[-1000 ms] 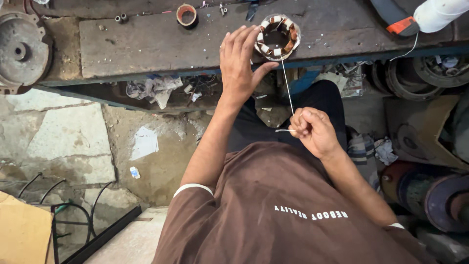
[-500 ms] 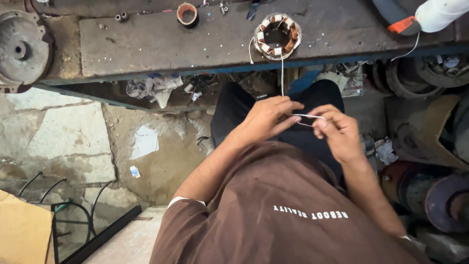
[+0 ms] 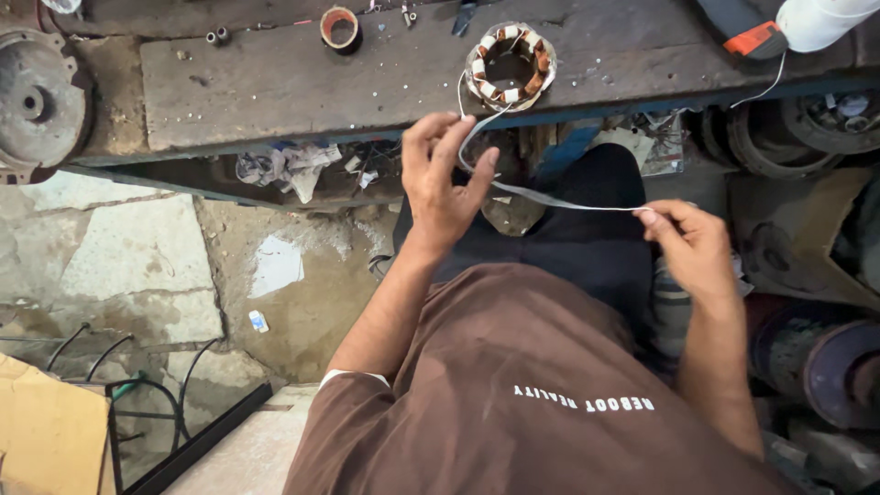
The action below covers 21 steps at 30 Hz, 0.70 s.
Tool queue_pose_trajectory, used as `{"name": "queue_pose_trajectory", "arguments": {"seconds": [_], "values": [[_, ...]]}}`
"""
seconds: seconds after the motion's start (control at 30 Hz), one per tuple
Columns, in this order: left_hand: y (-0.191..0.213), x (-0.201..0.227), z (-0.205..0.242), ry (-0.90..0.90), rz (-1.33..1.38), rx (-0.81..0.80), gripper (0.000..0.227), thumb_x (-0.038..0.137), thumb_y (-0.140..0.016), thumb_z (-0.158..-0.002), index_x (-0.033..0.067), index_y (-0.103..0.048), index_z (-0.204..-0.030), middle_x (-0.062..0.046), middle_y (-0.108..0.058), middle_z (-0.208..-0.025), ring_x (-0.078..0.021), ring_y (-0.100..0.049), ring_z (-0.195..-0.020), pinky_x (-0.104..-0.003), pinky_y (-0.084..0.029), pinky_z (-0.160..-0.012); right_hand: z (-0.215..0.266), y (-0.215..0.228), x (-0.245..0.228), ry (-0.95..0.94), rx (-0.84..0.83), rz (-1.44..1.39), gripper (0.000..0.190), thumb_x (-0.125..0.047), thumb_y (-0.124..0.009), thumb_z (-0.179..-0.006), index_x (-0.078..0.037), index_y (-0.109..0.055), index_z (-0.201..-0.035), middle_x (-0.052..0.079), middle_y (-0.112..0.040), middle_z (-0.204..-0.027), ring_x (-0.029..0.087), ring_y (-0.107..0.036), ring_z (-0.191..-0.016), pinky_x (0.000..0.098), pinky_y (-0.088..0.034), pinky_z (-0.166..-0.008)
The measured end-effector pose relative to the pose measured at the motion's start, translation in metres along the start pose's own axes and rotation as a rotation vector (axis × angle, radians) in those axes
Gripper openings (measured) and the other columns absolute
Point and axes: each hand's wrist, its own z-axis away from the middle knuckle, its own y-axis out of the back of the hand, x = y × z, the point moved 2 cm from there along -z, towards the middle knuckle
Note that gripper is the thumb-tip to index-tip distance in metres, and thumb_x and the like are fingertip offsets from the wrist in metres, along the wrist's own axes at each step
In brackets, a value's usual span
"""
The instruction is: The person winds a white insulated wire around the slots of a motor stator. They repeatedly pull the wire through the slots and wrap it around the copper coils, gradually building up the winding layer by layer.
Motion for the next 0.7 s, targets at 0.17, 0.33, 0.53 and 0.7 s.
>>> {"name": "queue_pose_trajectory", "arguments": {"seconds": [0.17,0.33,0.53,0.7], "values": [[-0.017,-0.014,-0.024,-0.039,-0.148,-0.008,0.082,0.033,-0.091,-0.087,0.0083,-0.044,-0.15,-0.013,-0.055,-0.141,-0.0307,-0.055,-0.125,-0.041,-0.048,-0.106,-0.003,-0.039,-0.001,-0.126,-0.257,-0.133,0.018,-0.014,-0.066,-0.103,0.0,-0.077,-0.106,0.0,-0.064,-0.077,0.006,-0.052,-0.068,0.0218,-0.041,-0.061],[-0.052,-0.025,-0.044,0.022,-0.322,-0.134,0.113,0.053,-0.094,-0.072,0.004,-0.034,-0.155,-0.017,-0.057,-0.137,-0.0357,-0.055,-0.123,-0.048,-0.045,-0.101,0.001,-0.086,-0.009,-0.102,-0.653,-0.239,0.022,-0.017,-0.063,-0.099,0.001,-0.075,-0.102,0.0,-0.076,-0.091,0.005,-0.066,-0.084,0.0225,-0.053,-0.074],[-0.046,-0.05,-0.055,-0.122,-0.149,-0.222,0.106,0.042,-0.094,-0.077,0.0059,-0.033,-0.156,-0.018,-0.053,-0.145,-0.0364,-0.052,-0.134,-0.046,-0.043,-0.112,0.004,-0.084,-0.004,-0.124,-0.605,-0.206,0.02,-0.016,-0.066,-0.099,0.002,-0.075,-0.102,0.001,-0.075,-0.091,0.006,-0.065,-0.085,0.0237,-0.053,-0.075],[-0.023,-0.039,-0.054,-0.245,-0.104,-0.3,0.095,0.03,-0.091,-0.079,0.0072,-0.037,-0.155,-0.016,-0.054,-0.144,-0.0363,-0.052,-0.137,-0.05,-0.039,-0.118,-0.003,-0.075,-0.012,-0.089,-0.498,-0.236,0.019,-0.015,-0.068,-0.1,0.002,-0.074,-0.103,0.002,-0.074,-0.092,0.006,-0.064,-0.085,0.0234,-0.052,-0.076]]}}
